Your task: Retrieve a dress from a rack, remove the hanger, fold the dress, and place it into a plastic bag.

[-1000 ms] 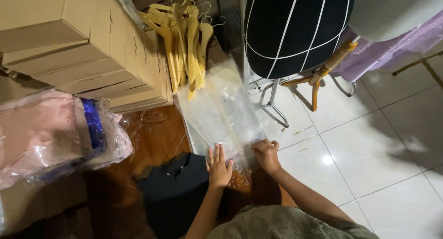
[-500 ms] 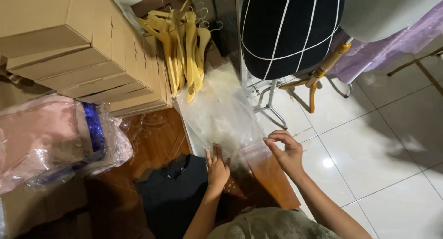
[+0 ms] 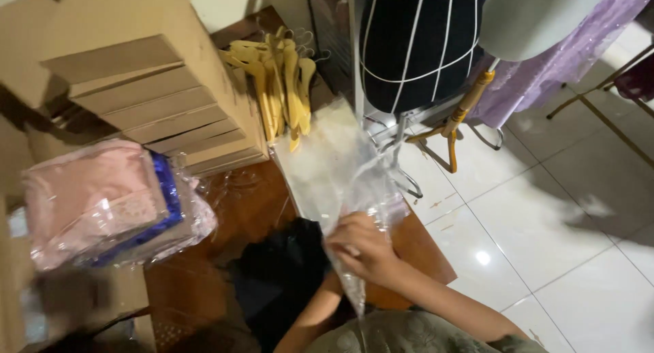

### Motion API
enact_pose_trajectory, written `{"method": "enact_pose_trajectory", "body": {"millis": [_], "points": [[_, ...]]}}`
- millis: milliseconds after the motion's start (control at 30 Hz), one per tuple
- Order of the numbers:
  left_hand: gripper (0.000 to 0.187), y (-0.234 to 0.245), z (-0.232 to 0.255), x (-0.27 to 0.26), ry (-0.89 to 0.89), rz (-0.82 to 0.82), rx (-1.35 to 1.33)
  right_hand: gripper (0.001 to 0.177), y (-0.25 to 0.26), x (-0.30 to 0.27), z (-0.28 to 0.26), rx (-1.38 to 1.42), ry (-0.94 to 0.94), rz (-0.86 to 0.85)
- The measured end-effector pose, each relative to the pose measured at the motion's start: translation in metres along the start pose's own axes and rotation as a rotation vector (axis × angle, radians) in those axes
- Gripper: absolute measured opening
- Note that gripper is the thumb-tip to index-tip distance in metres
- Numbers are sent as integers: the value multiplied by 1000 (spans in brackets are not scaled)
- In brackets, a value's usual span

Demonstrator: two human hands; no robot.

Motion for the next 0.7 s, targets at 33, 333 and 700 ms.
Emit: {"method": "enact_pose_trajectory", "body": {"millis": [33, 333, 700], "points": [[37, -5, 3, -10, -20, 8, 30, 24, -27, 2, -6, -31, -33, -135], [25, -1, 46, -148, -268, 106, 249, 30, -141, -41, -48, 218, -255, -479], [105, 38, 130, -274, -382, -61, 561, 30, -198, -116, 42, 93, -521, -596]]}}
Point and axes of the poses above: each hand's wrist, its own x-axis towards the middle knuckle, its own y-axis out of the back of the hand, z = x × y, the point moved 8 cm from there along x, towards the middle knuckle
